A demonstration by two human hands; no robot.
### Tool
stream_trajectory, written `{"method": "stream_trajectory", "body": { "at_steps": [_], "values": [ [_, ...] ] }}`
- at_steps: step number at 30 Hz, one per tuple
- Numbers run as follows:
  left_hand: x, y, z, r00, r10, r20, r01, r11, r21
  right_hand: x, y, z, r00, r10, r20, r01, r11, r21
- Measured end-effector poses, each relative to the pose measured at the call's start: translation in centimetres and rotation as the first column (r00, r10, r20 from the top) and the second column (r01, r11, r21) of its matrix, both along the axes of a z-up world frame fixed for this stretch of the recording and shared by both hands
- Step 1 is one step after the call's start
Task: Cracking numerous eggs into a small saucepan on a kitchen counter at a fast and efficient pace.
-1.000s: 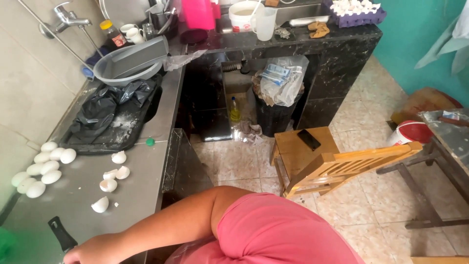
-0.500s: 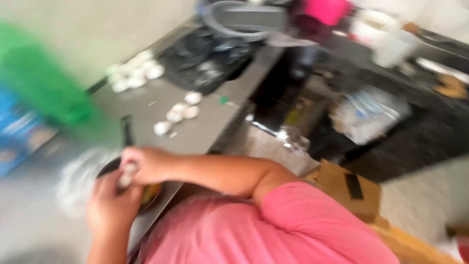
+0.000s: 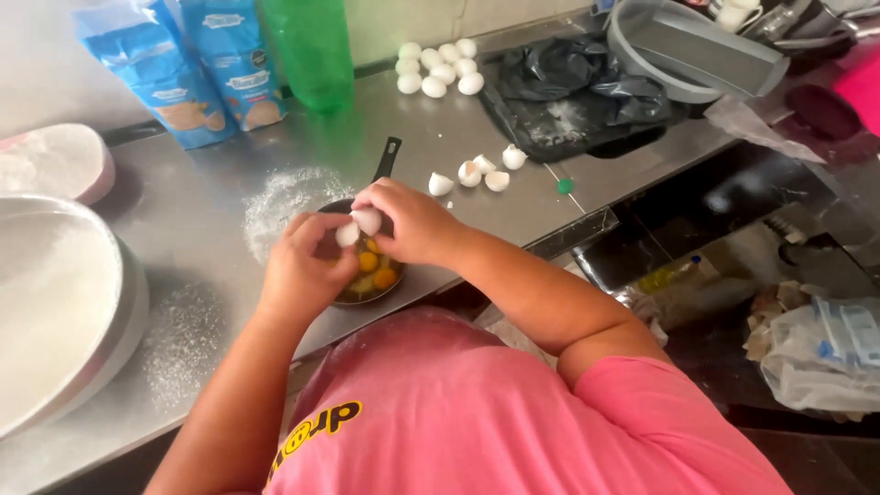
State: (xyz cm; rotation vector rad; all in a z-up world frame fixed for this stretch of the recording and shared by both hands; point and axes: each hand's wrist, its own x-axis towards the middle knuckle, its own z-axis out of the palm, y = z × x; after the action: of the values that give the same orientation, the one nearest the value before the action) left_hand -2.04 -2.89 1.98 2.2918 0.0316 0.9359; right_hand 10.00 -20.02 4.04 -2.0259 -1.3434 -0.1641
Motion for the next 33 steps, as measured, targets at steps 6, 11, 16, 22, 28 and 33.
{"method": "stream_trajectory", "body": {
  "at_steps": [6,11,16,22,28,33],
  "values": [
    [2.1,-0.4,-0.7,0.997,0.003,0.077,-0.008,0.997,0.071,0.4,0.1,-1.7,0.775,0.15,-0.614,-0.085,0.987,0.135],
    [2.8,-1.8,-0.2,0.993,0.015,0.119,-0.045,0.967,0.25,1.9,-2.4,-2.6,0.779,0.066,-0.624,0.032,0.989,0.144],
    [1.8,-0.2,-1.3,0.999,0.039,0.029,-0.046,0.95,0.309,5.9,-8.0,-3.0,0.871,-0.258,-0.419,0.296,0.955,0.027],
    [0.4,2.5,-3.9,0.986,0.148,-0.078,-0.118,0.944,0.309,8.3,-12.0,-4.2,0.839,-0.537,-0.083,0.487,0.811,-0.324],
    [-0.3,2.1,-4.4,0.977,0.026,-0.21,0.001,0.992,0.127,12.9,-11.4,-2.0,0.84,-0.519,-0.16,0.472,0.843,-0.259],
    [-0.5,2.3,-4.9,0.975,0.056,-0.214,-0.031,0.992,0.12,27.8,-9.1,-4.0,0.825,-0.563,0.048,0.561,0.806,-0.188]
  ]
}}
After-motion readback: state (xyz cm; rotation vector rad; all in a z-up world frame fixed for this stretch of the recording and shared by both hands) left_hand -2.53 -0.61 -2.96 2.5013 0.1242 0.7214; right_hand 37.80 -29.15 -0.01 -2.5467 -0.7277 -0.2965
